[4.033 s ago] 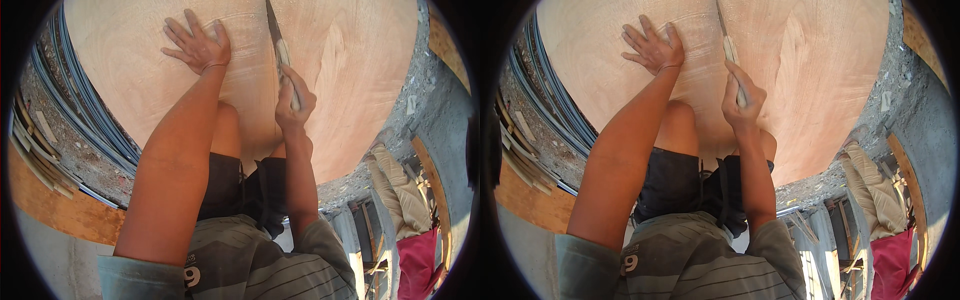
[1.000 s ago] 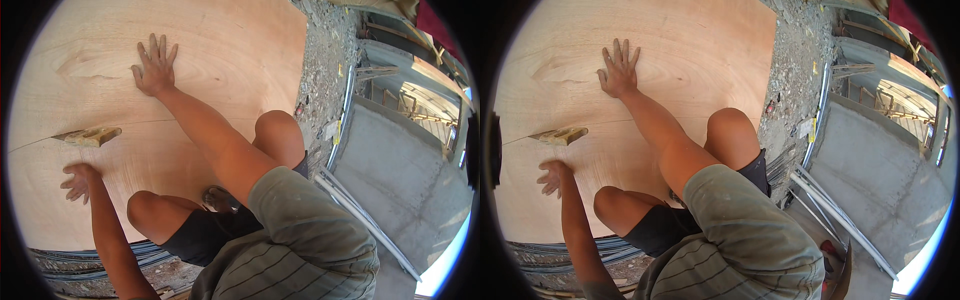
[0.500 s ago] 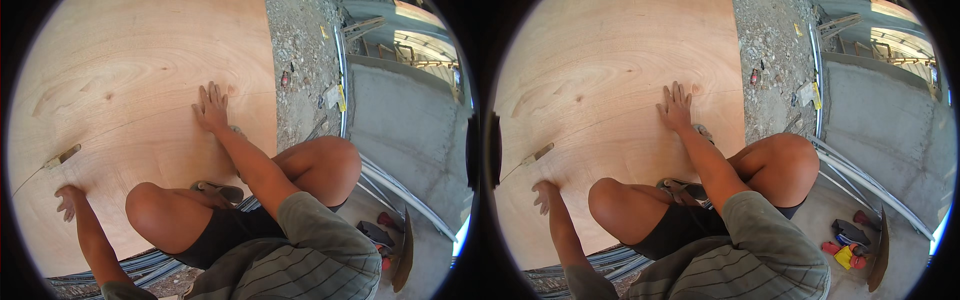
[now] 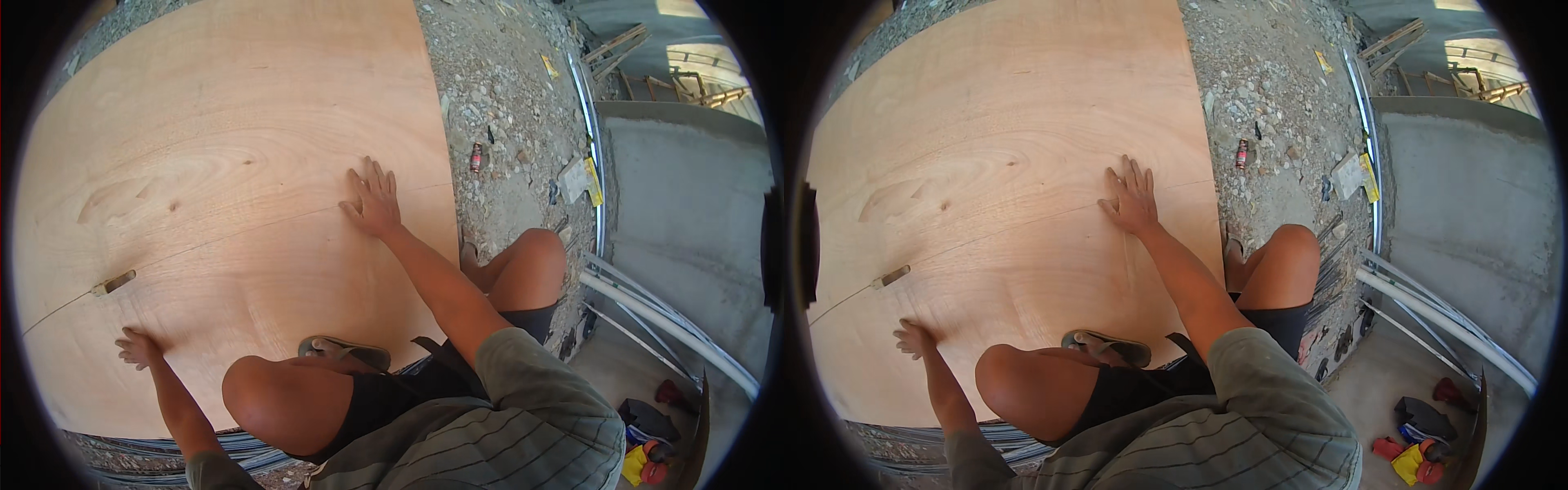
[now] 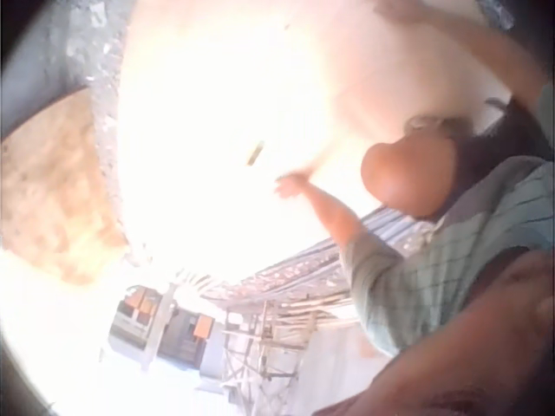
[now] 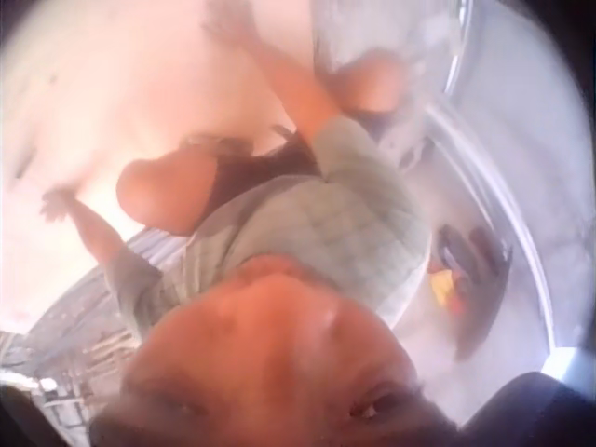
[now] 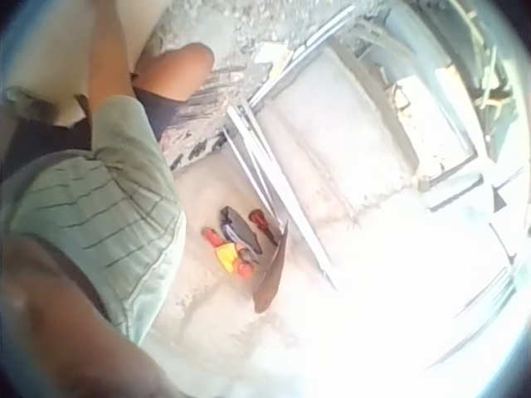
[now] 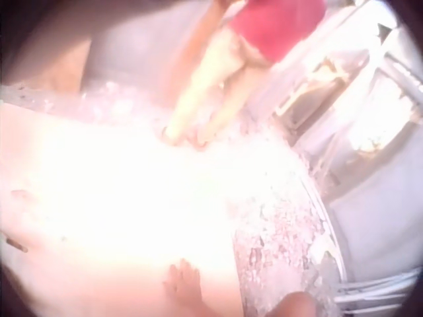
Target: The person uses a hand saw to cut through a sheet of plywood, using their other hand to steady the wood.
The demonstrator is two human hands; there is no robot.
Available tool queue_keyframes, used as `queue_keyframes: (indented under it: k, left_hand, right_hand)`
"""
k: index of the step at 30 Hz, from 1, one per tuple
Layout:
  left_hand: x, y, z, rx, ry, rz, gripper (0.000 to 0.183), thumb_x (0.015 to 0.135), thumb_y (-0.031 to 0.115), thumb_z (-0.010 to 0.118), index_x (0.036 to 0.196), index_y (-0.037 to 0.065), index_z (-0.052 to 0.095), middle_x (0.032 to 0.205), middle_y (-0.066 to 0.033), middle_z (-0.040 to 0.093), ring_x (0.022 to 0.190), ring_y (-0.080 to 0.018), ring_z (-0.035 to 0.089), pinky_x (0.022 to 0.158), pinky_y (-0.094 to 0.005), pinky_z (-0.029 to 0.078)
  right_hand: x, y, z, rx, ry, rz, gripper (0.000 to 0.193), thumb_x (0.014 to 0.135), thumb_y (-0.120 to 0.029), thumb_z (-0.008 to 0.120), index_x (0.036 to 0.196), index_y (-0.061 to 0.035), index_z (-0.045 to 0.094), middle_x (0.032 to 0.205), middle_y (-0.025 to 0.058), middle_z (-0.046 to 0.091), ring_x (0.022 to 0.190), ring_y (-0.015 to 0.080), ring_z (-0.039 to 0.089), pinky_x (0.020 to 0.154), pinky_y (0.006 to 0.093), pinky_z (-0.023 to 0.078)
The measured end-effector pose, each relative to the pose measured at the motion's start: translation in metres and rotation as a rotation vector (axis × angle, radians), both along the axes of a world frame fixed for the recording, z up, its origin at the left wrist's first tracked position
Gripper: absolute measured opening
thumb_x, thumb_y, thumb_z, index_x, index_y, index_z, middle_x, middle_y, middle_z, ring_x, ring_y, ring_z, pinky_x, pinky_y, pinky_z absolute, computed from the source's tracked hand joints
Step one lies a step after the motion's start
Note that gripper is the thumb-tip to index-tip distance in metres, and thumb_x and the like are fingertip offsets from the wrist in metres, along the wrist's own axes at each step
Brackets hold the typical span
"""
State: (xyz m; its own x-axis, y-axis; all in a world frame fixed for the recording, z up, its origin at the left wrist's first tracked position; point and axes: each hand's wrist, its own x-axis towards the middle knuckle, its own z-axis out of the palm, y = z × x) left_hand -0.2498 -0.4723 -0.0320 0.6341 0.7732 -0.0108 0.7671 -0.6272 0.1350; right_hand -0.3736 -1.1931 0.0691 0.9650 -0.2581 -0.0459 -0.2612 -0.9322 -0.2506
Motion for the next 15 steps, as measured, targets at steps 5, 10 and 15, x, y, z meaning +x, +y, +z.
queue_keyframes:
  k: [5,10,15]
  left_hand:
    - [-0.112,-0.122,-0.004,-0.052,0.164,-0.095,0.09,0.101,0.082,0.028,0.172,0.029,0.009,0.179,-0.0181,0.003,0.164,-0.0392,0.006,0.123,-0.0728,0.01]
    - [-0.195,-0.257,0.041,-0.211,0.363,-0.126,0.1,0.097,0.078,0.05,0.172,0.026,0.011,0.177,-0.0246,0.0,0.163,-0.044,0.007,0.125,-0.0679,0.016]
    - [-0.24,-0.38,0.12,-0.723,0.253,-0.347,0.088,0.097,0.048,0.072,0.167,0.012,0.034,0.17,-0.0274,0.031,0.157,-0.0426,0.032,0.125,-0.0462,0.033]
  right_hand:
    - [-0.005,-0.072,-0.012,0.076,0.011,0.184,0.073,0.094,-0.055,0.067,0.155,-0.0175,0.053,0.172,0.0208,0.027,0.16,0.0388,0.022,0.127,0.0665,0.012]
    - [0.007,-0.073,-0.021,0.247,-0.014,0.265,0.072,0.094,-0.053,0.068,0.155,-0.0171,0.054,0.171,0.0216,0.029,0.16,0.0398,0.022,0.126,0.0691,0.012]
    - [0.003,-0.074,-0.033,0.171,0.005,0.254,0.073,0.096,-0.053,0.066,0.157,-0.0167,0.05,0.173,0.0198,0.025,0.161,0.0388,0.018,0.126,0.0676,0.007]
